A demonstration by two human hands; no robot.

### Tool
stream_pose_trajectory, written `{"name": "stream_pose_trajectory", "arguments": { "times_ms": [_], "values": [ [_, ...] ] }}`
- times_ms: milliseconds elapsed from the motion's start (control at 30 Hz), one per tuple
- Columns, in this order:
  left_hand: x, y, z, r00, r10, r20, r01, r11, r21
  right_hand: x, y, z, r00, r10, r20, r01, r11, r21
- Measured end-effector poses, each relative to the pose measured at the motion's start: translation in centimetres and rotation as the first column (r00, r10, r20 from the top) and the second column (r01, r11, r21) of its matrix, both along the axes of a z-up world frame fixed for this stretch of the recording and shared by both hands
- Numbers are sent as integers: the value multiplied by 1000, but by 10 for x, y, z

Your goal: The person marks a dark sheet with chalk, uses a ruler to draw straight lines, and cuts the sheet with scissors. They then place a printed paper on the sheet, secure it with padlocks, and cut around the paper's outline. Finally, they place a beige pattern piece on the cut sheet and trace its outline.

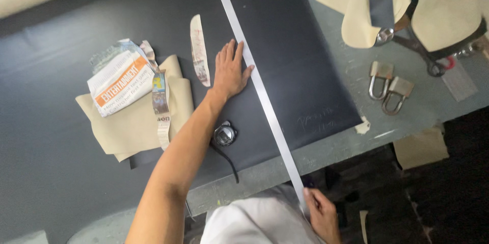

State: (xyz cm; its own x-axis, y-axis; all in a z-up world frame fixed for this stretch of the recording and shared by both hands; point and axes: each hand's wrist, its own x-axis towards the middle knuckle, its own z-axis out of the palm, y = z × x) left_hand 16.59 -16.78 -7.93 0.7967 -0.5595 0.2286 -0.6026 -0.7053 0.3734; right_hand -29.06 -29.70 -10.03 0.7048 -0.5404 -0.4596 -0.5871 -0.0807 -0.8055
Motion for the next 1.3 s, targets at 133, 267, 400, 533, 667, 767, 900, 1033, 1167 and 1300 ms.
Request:
{"name": "stream_pose_trajectory", "arguments": {
  "times_ms": [133, 267, 400, 533, 667, 767, 900, 1033, 1167, 1300],
  "values": [
    [-2, 3, 10, 999, -34, -25, 36, 993, 113, 31, 12, 28, 998, -67, 20, 65, 992, 109],
    [3, 2, 28, 984, -74, -164, 102, 980, 170, 60, 15, 35, 989, -145, -4, 145, 987, 68],
    [2, 5, 36, 978, -96, -184, 133, 971, 201, 63, 18, 41, 974, -198, -113, 197, 980, -25],
    [3, 0, 40, 978, -61, -199, 109, 964, 241, 72, 18, 44, 978, -204, -52, 202, 979, -40],
    [-1, 2, 34, 981, -68, -180, 98, 981, 167, 70, 20, 47, 960, -242, -142, 235, 970, -61],
    [0, 4, 33, 983, -69, -171, 95, 984, 148, 73, 20, 46, 952, -236, -197, 234, 972, -30],
    [0, 0, 32, 978, -59, -201, 95, 980, 173, 73, 20, 48, 975, -204, -91, 193, 975, -113],
    [-1, 2, 30, 976, -61, -211, 97, 982, 161, 72, 19, 49, 947, -228, -225, 215, 973, -82],
    [0, 2, 29, 979, -74, -188, 105, 982, 158, 71, 18, 47, 963, -219, -160, 210, 975, -71],
    [0, -2, 29, 973, -35, -226, 85, 974, 211, 69, 18, 46, 960, -221, -169, 215, 975, -55]
  ]
}}
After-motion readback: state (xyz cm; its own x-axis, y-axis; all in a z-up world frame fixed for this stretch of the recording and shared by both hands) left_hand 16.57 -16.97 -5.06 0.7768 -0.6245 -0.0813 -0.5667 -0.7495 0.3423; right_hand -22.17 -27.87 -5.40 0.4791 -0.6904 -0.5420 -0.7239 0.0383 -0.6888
